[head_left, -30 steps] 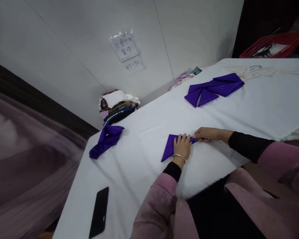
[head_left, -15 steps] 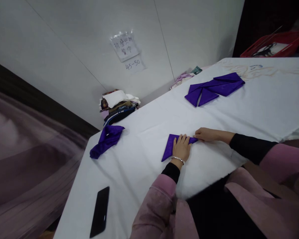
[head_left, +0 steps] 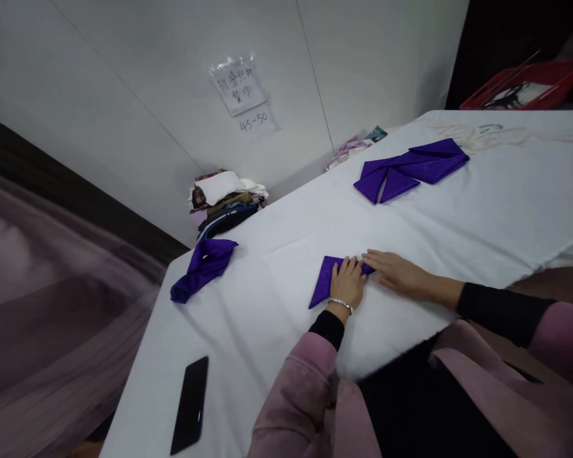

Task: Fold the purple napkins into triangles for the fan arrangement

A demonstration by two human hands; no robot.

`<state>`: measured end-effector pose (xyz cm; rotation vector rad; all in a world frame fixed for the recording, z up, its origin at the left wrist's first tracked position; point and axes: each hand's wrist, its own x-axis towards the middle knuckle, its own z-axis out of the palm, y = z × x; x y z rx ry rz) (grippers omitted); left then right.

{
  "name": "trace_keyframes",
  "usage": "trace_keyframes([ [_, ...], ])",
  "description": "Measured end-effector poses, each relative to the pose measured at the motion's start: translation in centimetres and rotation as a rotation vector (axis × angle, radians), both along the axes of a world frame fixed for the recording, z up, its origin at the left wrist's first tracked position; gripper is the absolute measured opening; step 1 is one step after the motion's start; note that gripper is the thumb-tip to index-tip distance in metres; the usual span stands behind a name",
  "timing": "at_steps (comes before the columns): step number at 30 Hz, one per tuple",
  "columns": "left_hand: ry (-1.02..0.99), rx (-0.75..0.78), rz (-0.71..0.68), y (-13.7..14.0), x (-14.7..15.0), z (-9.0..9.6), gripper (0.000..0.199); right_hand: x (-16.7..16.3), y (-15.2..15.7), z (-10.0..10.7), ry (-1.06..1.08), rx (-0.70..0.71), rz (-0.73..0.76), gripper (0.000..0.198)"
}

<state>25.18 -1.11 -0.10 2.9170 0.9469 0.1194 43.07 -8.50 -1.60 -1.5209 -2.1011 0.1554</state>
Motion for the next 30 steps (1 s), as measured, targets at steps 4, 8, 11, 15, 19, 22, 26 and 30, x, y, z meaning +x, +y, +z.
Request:
trace_keyframes([
  [4,0.006,-0.013,-0.008,0.1,0.0,-0.1,0.044,-1.2,-0.6,-1.8,-0.147,-0.049,0.072,0.076],
  [8,0.017,-0.012,-0.036,0.5,-1.0,-0.2,0.055,-1.3,-0.8,-2.1,-0.171,-0.107,0.04,0.077],
  [11,0.071,-0.003,0.006,0.9,-3.4,-0.1,0.065,-1.1,-0.9,-1.8,-0.166,-0.116,0.048,0.074],
  [15,0.132,-0.045,0.162,1.2,-7.7,0.2,0.066,-1.0,-1.0,-1.6,-0.162,-0.12,0.069,0.072],
  [19,0.129,-0.088,0.264,0.9,-10.6,0.2,0.063,-0.9,-1.0,-1.9,-0.178,-0.112,0.066,0.072],
  [22,0.121,-0.112,0.315,0.7,-11.5,0.2,0.059,-0.7,-1.0,-2.4,-0.189,-0.085,0.06,0.071],
  [26,0.066,-0.185,0.461,0.3,-11.2,1.1,0.053,-0.4,-1.0,-3.2,-0.205,-0.047,0.055,0.072],
  [30,-0.008,-0.085,0.374,-0.3,-8.0,2.1,0.054,-0.3,-0.8,-3.6,-0.217,-0.011,0.06,0.072],
])
